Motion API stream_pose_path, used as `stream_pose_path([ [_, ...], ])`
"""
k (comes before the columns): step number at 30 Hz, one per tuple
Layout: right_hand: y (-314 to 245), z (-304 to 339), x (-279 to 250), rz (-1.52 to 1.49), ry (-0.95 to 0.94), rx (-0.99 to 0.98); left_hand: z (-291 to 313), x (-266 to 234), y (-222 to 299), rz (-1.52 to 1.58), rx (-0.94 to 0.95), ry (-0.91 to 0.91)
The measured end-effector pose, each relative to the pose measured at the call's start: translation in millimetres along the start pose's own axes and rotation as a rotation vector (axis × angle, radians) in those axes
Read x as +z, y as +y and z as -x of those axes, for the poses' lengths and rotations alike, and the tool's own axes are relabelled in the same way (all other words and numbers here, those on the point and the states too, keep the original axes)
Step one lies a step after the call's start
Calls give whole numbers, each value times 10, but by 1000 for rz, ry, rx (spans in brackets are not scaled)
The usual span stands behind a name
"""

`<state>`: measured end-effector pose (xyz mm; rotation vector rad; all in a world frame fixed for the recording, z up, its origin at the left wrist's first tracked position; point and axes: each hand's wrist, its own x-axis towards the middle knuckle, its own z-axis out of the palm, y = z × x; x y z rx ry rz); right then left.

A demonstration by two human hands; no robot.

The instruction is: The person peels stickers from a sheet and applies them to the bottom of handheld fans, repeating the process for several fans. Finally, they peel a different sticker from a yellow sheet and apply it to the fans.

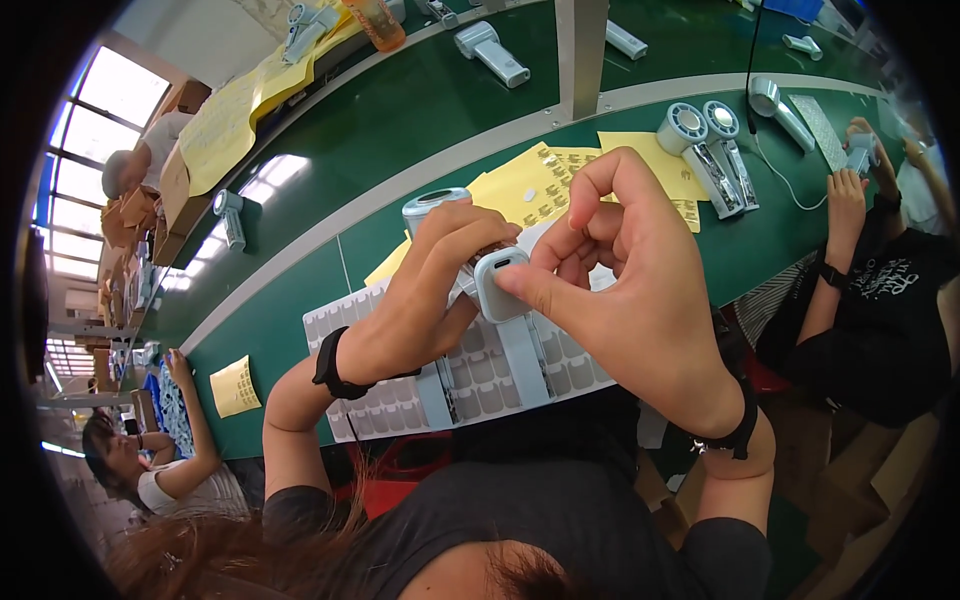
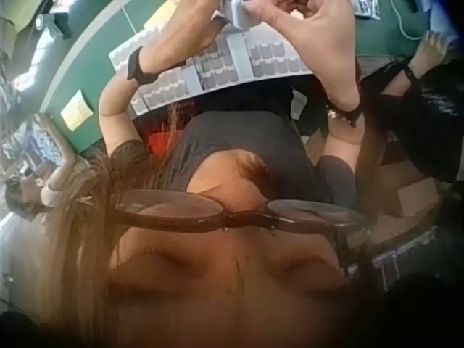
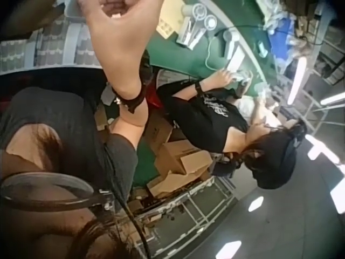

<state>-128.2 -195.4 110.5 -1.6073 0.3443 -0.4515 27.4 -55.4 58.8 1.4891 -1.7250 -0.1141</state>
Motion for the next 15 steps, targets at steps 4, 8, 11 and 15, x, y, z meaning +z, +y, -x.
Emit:
stream_pose_path([
  [4,2,-45,15,80,-41,7,35,-40,-59,-66,27,4],
  [8,95,-124,6,66,-123,97,75,-24,-123,-106,34,-31],
  [11,119,-106,109,-14,-24,-41,74,7,-123,-22,-95,17],
  [15,-131,55,48,-34,11,-258,147,-72,-274,-58,-230,124],
])
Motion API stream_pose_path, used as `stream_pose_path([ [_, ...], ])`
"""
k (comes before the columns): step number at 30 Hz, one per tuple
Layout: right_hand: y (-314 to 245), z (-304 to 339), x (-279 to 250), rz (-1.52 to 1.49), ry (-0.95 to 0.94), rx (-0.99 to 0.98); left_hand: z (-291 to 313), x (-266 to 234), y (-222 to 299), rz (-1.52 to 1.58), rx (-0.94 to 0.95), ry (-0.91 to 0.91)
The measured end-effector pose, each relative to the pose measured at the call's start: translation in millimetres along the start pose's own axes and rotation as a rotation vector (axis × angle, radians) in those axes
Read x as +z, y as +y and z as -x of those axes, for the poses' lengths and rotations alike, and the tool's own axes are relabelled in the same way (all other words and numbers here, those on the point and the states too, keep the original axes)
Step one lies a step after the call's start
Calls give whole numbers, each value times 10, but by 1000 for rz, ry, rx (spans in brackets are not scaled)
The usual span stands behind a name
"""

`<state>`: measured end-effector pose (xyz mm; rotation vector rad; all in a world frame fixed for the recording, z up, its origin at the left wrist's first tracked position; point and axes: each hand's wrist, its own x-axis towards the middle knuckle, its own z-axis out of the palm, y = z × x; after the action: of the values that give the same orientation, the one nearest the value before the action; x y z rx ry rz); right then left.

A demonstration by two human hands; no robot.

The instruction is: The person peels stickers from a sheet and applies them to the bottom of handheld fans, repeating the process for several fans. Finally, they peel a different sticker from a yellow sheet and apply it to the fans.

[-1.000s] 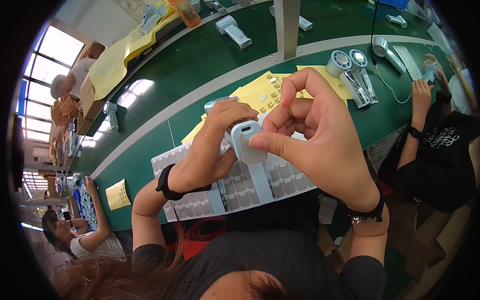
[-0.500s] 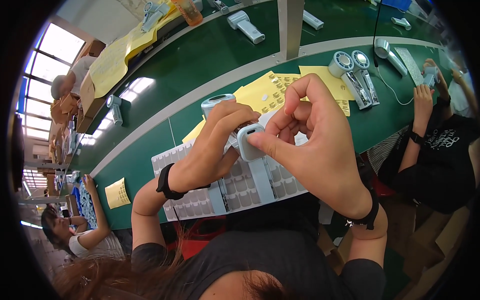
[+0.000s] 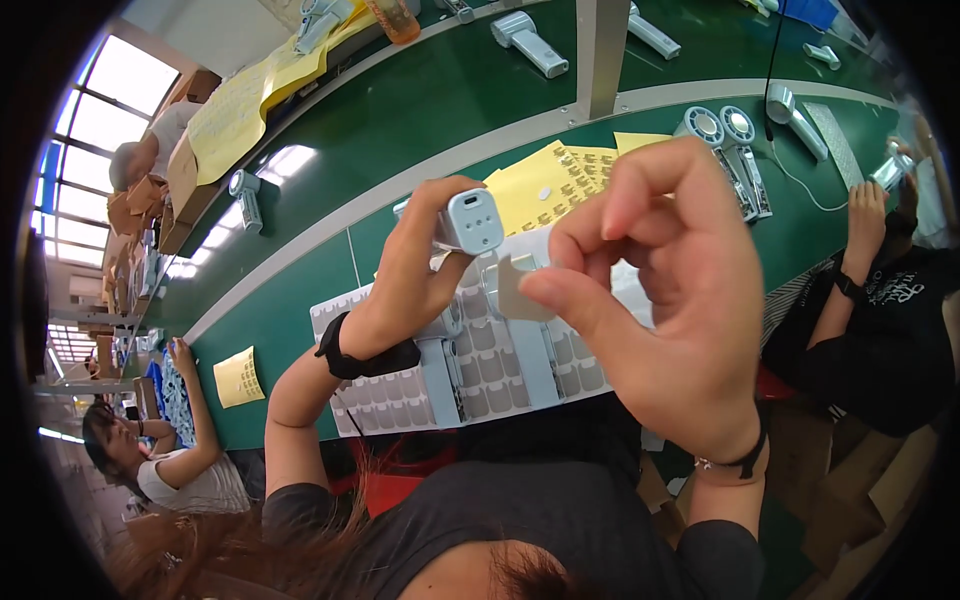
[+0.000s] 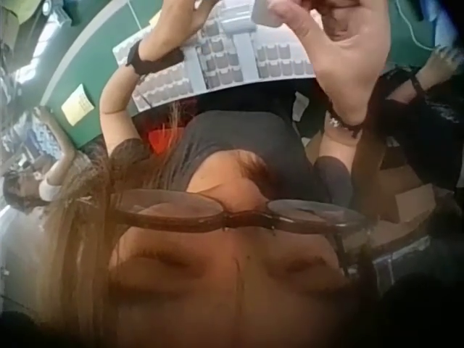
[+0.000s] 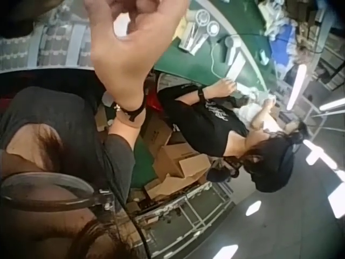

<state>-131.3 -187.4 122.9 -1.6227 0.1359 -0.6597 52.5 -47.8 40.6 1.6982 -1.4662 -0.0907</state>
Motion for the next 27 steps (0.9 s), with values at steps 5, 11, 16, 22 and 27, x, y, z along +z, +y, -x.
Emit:
stream_pose_path([
  [5,73,-234,-19,-79,-65,237,-16,9,35,93,112,28],
  [11,172,-304,43,-40,-157,297,-10,-11,115,142,130,-32],
  [16,171,-309,66,5,-173,301,-4,-1,103,49,176,-9],
  [22,176,-293,76,72,-153,275,-7,13,118,57,173,-16],
  [27,165,-366,60,34,-163,268,-62,-18,82,97,185,-23],
])
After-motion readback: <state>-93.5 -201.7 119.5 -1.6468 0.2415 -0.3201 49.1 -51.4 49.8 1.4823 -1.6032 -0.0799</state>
